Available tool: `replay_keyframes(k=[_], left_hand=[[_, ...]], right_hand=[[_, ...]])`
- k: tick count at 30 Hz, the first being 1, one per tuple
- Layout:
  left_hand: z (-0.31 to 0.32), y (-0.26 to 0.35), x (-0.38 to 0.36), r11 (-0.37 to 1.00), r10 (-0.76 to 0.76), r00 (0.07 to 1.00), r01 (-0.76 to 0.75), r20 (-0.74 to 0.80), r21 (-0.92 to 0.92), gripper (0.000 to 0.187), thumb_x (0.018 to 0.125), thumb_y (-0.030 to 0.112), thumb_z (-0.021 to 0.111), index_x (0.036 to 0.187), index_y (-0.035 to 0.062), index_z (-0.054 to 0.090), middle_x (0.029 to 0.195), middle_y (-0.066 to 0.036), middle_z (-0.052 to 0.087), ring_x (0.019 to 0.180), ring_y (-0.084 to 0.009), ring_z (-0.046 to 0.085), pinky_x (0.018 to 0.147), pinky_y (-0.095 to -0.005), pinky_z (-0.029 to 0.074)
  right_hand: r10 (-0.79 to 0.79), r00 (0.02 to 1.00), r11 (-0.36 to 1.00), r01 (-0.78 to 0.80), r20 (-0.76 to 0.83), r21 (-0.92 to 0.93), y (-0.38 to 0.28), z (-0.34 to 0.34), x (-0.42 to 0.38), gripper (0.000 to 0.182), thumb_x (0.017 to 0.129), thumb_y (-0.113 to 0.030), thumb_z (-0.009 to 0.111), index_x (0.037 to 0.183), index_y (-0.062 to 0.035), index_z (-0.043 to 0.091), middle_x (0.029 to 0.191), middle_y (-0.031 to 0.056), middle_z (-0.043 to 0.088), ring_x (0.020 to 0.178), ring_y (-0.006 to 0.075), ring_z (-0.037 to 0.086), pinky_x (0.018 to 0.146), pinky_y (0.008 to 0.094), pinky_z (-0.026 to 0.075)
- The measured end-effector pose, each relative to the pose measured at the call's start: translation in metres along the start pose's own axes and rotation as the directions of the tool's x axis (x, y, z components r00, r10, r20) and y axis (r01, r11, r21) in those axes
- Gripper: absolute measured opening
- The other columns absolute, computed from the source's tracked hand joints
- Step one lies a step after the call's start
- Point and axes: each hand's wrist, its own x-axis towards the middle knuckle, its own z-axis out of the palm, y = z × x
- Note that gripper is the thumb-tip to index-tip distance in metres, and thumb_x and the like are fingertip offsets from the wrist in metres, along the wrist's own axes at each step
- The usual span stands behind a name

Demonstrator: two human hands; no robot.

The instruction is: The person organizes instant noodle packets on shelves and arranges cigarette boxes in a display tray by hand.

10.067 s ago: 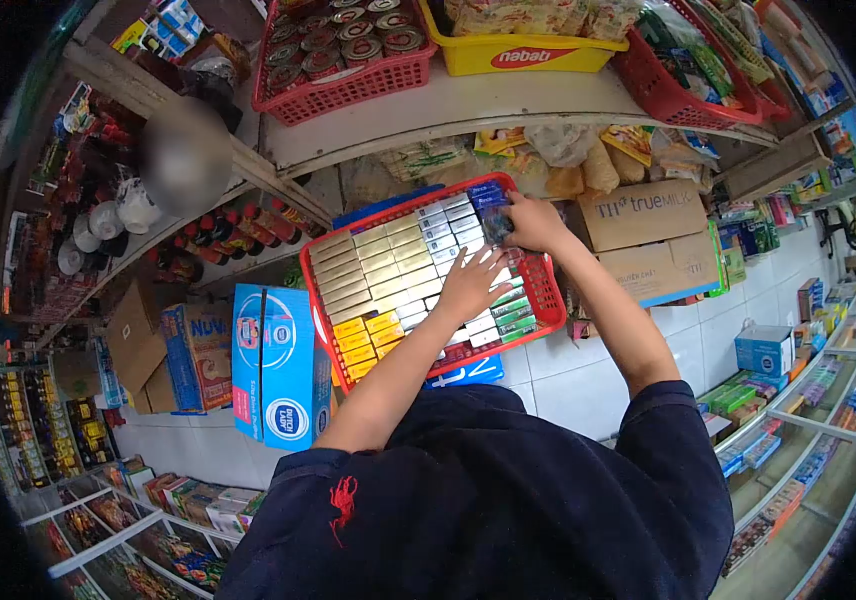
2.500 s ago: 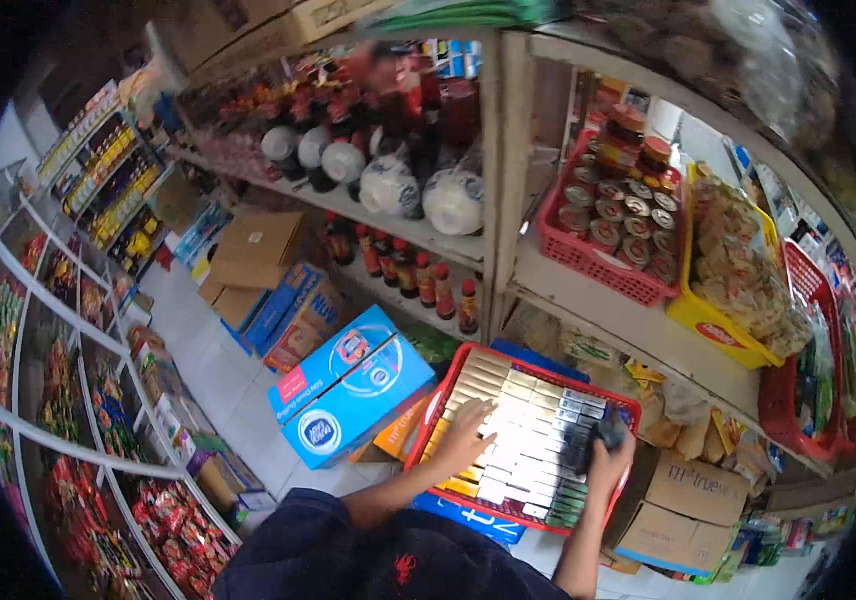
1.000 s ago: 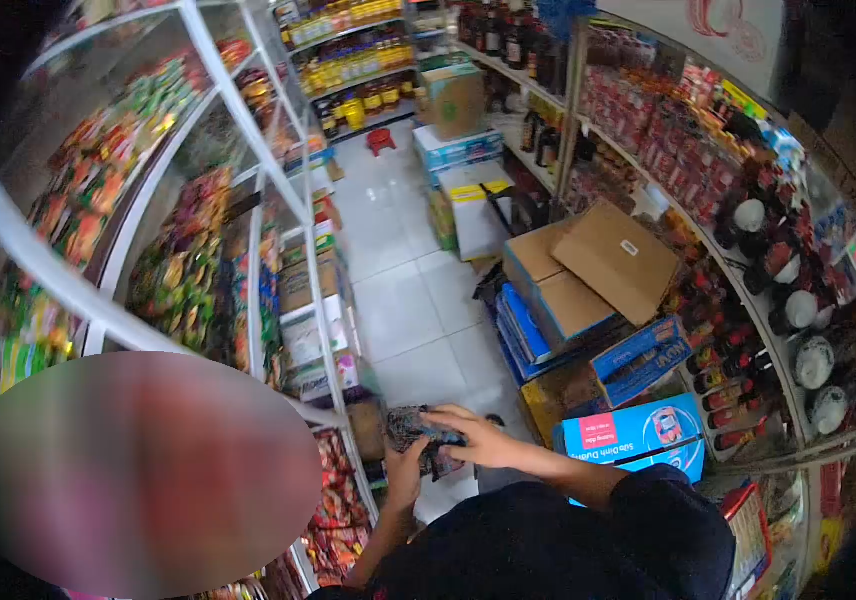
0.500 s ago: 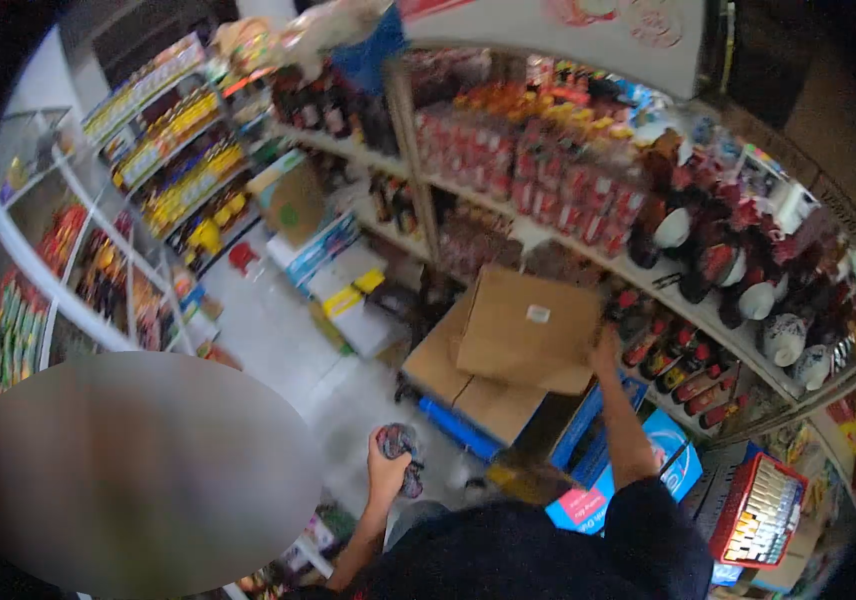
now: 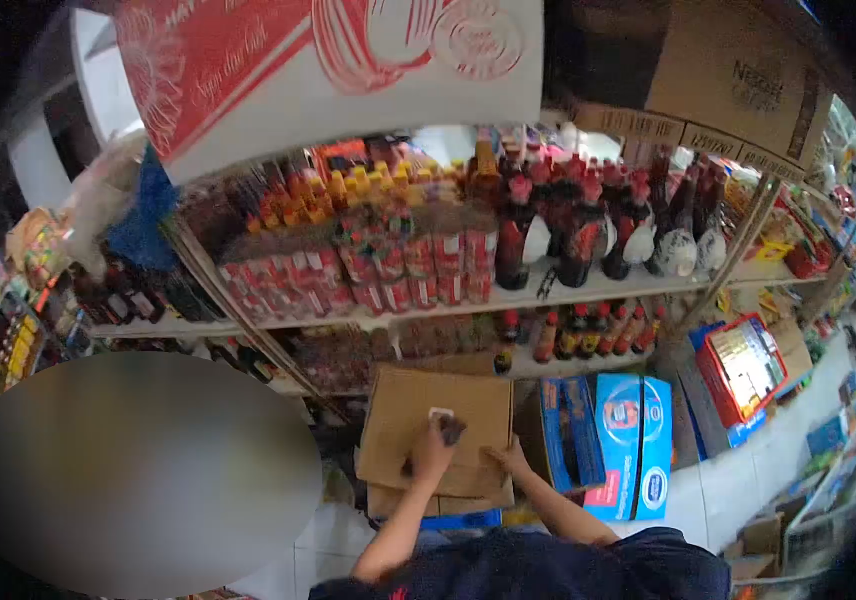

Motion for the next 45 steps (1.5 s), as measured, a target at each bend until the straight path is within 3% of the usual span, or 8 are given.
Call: replay_keyframes(k=[7,11,18,25,32,39,41,45], left_hand=[[-0.017,-0.011,0.018,0.966,-0.007,0.841,-0.134,0.541,0.220,0.059,0.077,0.032,0.061,0.129,0.0137,0.038,0.121,-0.021,0.043,0.103,-0.0374,0.050,0.087,-0.0460,0.040],[-0.045,-0.076,0.048,0.952,-0.118,0.988,0.085,0.099,0.293,0.051,0.079,0.029,0.058,0.126,0.0121,0.042,0.121,-0.020,0.043,0.100,-0.0364,0.052,0.078,-0.0454,0.044],[0.025,0.012,0.026,0.895,0.304,0.866,-0.402,0.398,0.192,0.041,0.082,0.024,0.054,0.121,0.0139,0.046,0.112,-0.025,0.047,0.098,-0.0361,0.052,0.072,-0.0448,0.046],[-0.011,-0.072,0.120,0.958,-0.058,0.991,0.090,-0.121,0.272,0.039,0.079,0.027,0.058,0.114,0.0097,0.050,0.106,-0.019,0.048,0.087,-0.0342,0.053,0.070,-0.0441,0.046],[0.063,0.036,0.076,0.781,0.558,0.767,-0.614,0.316,0.112,0.041,0.075,0.018,0.061,0.114,0.0206,0.051,0.103,-0.018,0.049,0.092,-0.0350,0.052,0.073,-0.0442,0.046],[0.146,-0.142,0.197,0.961,-0.088,0.994,0.103,0.068,-0.258,0.031,0.080,0.021,0.054,0.108,0.0077,0.054,0.096,-0.021,0.051,0.087,-0.0289,0.057,0.068,-0.0417,0.044],[0.029,0.007,0.125,0.963,-0.206,0.939,0.245,0.275,-0.115,0.029,0.084,0.024,0.051,0.104,0.0034,0.054,0.101,-0.023,0.050,0.088,-0.0312,0.056,0.072,-0.0430,0.044],[0.056,0.044,0.038,0.666,0.706,0.617,-0.745,0.348,-0.031,0.030,0.080,0.026,0.057,0.103,0.0068,0.057,0.104,-0.022,0.053,0.094,-0.0349,0.054,0.076,-0.0458,0.044]], right_hand=[[0.211,0.977,0.894,-0.179,-0.032,0.411,-0.041,0.024,-0.040,0.053,0.076,-0.014,0.064,0.122,-0.0020,0.040,0.107,0.0089,0.055,0.097,0.0204,0.053,0.083,0.0325,0.044],[0.187,0.978,0.875,-0.122,-0.094,0.468,-0.050,0.029,-0.042,0.050,0.074,-0.008,0.064,0.119,-0.0031,0.043,0.105,0.0080,0.057,0.094,0.0183,0.055,0.079,0.0306,0.045],[0.102,0.988,0.890,-0.040,-0.114,0.454,-0.042,0.021,-0.048,0.053,0.075,-0.004,0.062,0.123,-0.0038,0.040,0.112,0.0084,0.054,0.098,0.0178,0.054,0.084,0.0306,0.044],[0.091,0.990,0.926,-0.044,-0.109,0.374,-0.053,0.031,-0.052,0.063,0.076,-0.001,0.062,0.131,-0.0047,0.031,0.119,0.0089,0.050,0.107,0.0179,0.049,0.091,0.0295,0.039],[0.117,0.989,0.915,-0.073,-0.088,0.396,-0.054,0.026,-0.056,0.067,0.077,-0.002,0.063,0.134,-0.0055,0.028,0.123,0.0089,0.046,0.111,0.0193,0.045,0.093,0.0291,0.037],[0.092,0.983,0.907,-0.018,-0.156,0.422,-0.063,0.038,-0.058,0.067,0.077,-0.001,0.063,0.134,-0.0053,0.028,0.123,0.0079,0.046,0.112,0.0181,0.045,0.093,0.0288,0.037],[0.098,0.982,0.924,-0.029,-0.163,0.382,-0.056,0.036,-0.058,0.065,0.077,-0.001,0.063,0.133,-0.0051,0.029,0.123,0.0079,0.046,0.112,0.0178,0.045,0.094,0.0293,0.037],[0.157,0.982,0.893,-0.097,-0.104,0.439,-0.039,0.027,-0.057,0.064,0.077,0.001,0.062,0.132,-0.0044,0.029,0.123,0.0082,0.047,0.112,0.0178,0.045,0.093,0.0299,0.038]])
